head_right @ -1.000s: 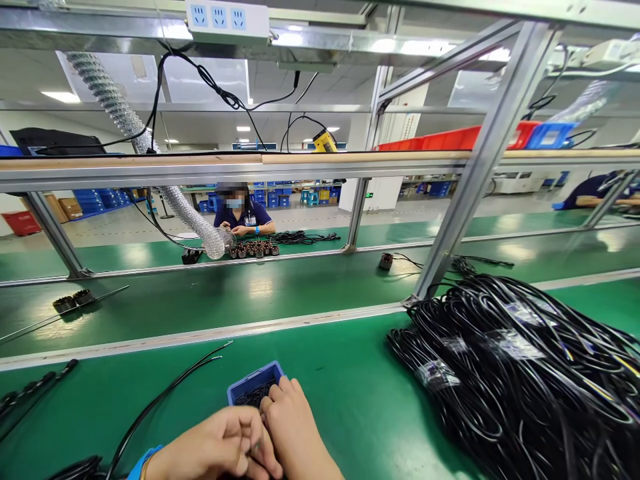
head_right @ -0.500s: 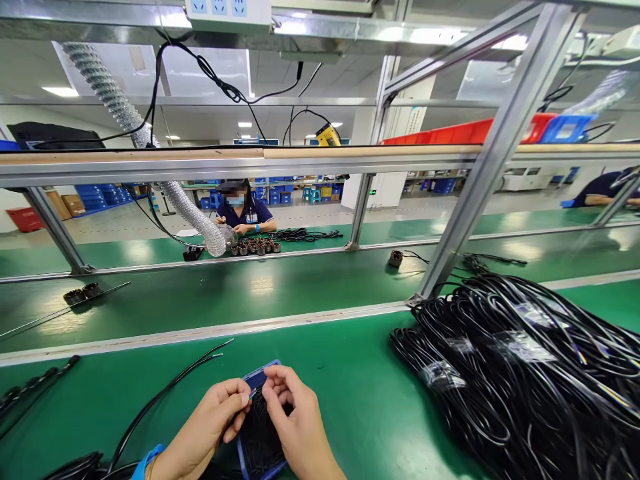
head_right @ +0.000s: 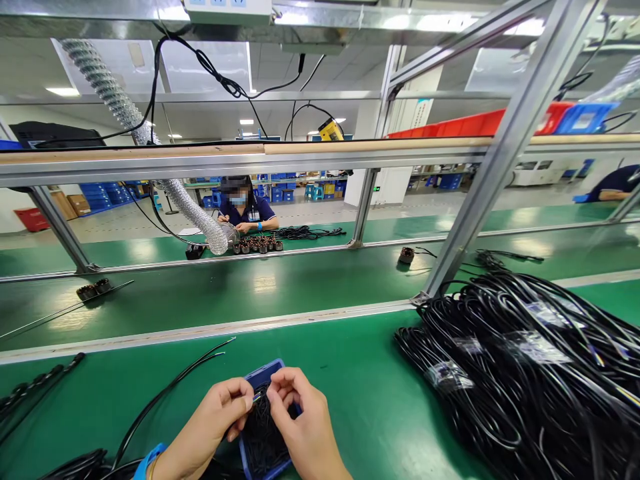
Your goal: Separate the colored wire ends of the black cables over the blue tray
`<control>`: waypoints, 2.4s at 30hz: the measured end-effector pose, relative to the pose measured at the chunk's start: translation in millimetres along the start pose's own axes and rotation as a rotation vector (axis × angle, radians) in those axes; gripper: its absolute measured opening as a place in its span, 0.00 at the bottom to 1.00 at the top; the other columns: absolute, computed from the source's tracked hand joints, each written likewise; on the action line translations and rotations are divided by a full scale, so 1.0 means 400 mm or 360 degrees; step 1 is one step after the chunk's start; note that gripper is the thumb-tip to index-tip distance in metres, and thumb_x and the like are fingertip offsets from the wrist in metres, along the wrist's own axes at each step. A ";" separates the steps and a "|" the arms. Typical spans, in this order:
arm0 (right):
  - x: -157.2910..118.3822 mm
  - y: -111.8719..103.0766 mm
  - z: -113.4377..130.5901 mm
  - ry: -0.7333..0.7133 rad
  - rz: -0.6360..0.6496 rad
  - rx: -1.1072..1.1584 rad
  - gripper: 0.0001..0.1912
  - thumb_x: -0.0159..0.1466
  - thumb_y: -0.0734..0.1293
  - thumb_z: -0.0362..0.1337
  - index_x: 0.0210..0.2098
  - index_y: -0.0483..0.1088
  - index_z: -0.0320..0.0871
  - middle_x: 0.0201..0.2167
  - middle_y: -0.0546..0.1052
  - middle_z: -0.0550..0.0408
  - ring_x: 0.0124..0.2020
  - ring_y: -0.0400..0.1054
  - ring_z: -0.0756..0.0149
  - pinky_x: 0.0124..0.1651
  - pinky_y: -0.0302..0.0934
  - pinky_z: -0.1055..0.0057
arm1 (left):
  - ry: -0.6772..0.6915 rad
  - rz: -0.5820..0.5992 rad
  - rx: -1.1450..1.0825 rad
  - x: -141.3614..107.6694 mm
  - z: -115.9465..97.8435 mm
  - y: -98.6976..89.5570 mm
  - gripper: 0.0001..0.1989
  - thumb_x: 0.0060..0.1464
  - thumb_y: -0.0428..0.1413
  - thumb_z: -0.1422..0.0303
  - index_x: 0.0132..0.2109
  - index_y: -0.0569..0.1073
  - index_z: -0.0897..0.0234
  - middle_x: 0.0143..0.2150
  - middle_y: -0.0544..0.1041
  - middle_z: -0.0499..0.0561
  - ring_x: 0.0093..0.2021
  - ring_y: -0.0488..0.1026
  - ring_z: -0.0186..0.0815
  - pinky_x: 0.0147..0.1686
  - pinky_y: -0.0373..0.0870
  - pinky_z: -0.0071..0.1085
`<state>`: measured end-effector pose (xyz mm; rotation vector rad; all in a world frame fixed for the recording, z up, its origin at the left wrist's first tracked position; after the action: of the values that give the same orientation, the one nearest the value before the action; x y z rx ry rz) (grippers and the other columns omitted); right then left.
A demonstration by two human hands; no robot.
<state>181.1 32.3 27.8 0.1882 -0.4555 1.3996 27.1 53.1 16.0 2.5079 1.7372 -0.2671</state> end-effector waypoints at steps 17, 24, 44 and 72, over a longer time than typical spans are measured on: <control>0.003 -0.011 0.011 -0.0024 -0.0028 -0.0096 0.09 0.63 0.67 0.41 0.32 0.71 0.42 0.27 0.76 0.54 0.25 0.70 0.67 0.29 0.67 0.75 | 0.0025 -0.0019 0.0048 -0.005 -0.002 0.001 0.13 0.50 0.58 0.59 0.31 0.69 0.64 0.20 0.63 0.42 0.22 0.59 0.28 0.20 0.54 0.23; 0.002 -0.004 0.007 0.0025 0.0053 -0.0105 0.09 0.63 0.66 0.41 0.31 0.71 0.42 0.26 0.74 0.55 0.24 0.68 0.68 0.28 0.65 0.75 | 0.0043 -0.0055 -0.0023 -0.005 -0.003 -0.004 0.16 0.50 0.60 0.56 0.31 0.69 0.64 0.20 0.64 0.42 0.22 0.60 0.28 0.20 0.54 0.23; 0.009 -0.017 -0.019 0.0315 -0.0001 0.0125 0.13 0.58 0.72 0.46 0.33 0.73 0.41 0.25 0.76 0.53 0.25 0.69 0.66 0.25 0.64 0.74 | 0.0081 0.0032 -0.0094 0.004 0.009 -0.005 0.21 0.48 0.63 0.50 0.33 0.71 0.66 0.20 0.66 0.44 0.21 0.62 0.28 0.20 0.55 0.23; -0.022 0.083 -0.051 -0.0358 0.0353 -0.1418 0.10 0.55 0.74 0.24 0.31 0.78 0.45 0.38 0.77 0.51 0.41 0.68 0.53 0.42 0.64 0.58 | -0.0022 0.0049 -0.0150 -0.011 -0.014 0.007 0.11 0.49 0.57 0.61 0.30 0.70 0.66 0.20 0.63 0.43 0.22 0.56 0.28 0.22 0.50 0.25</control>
<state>152.1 38.0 1.3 -0.4469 -1.2671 1.2686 28.9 49.1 22.3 2.4583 1.6635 -0.1952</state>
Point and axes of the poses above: each hand's wrist, its own x-axis towards the middle knuckle, its own y-axis out of the palm, z = x × y, the point moved 5 cm from there along x, towards the middle knuckle
